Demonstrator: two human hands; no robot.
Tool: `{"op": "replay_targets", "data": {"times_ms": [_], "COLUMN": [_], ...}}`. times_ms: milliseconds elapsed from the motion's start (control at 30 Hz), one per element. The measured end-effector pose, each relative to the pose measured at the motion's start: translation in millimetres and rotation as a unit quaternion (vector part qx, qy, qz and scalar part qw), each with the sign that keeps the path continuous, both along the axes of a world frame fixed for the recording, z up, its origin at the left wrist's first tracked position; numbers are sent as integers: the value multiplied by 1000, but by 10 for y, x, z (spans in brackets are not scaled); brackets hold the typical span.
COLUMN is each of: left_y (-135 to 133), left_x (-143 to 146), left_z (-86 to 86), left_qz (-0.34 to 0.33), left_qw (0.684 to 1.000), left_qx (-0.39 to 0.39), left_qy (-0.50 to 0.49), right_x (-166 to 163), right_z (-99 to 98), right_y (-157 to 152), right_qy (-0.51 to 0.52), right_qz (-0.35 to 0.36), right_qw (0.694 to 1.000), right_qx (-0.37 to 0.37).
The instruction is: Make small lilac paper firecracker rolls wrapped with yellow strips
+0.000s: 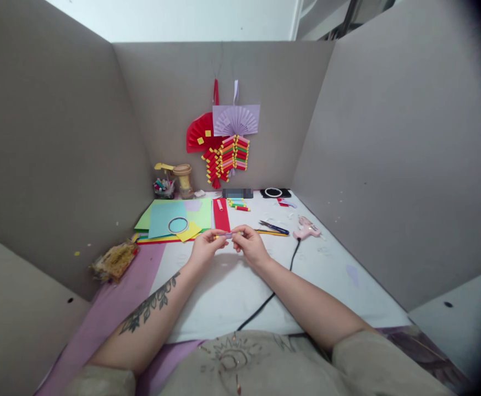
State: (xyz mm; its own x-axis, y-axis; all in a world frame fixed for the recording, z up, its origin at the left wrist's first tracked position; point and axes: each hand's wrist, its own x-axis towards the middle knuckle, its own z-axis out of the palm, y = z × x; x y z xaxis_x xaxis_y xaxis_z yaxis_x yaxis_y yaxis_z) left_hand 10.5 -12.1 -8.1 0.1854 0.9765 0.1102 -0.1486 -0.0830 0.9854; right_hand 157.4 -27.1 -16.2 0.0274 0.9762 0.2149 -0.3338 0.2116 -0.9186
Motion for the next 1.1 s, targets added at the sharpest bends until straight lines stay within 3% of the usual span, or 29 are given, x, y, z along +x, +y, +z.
{"op": "replay_targets", "data": {"times_ms": [233, 500, 1100], "left_y": [-5, -8, 2], "left_x": [-29, -37, -49], "left_z": [38, 20, 45], "left_qz": [14, 23, 12], "left_qw": [999, 995, 998], "left_qx": [25, 70, 54], "left_qy": [31, 62, 32], "right_x": [30, -46, -6], "right_z": [-20, -21, 26], "right_y": [-13, -42, -34], "right_qy": [-36, 1, 44], "right_qz": [26, 18, 0], "right_qw": [999, 1000, 999], "right_qx": [9, 0, -7]}}
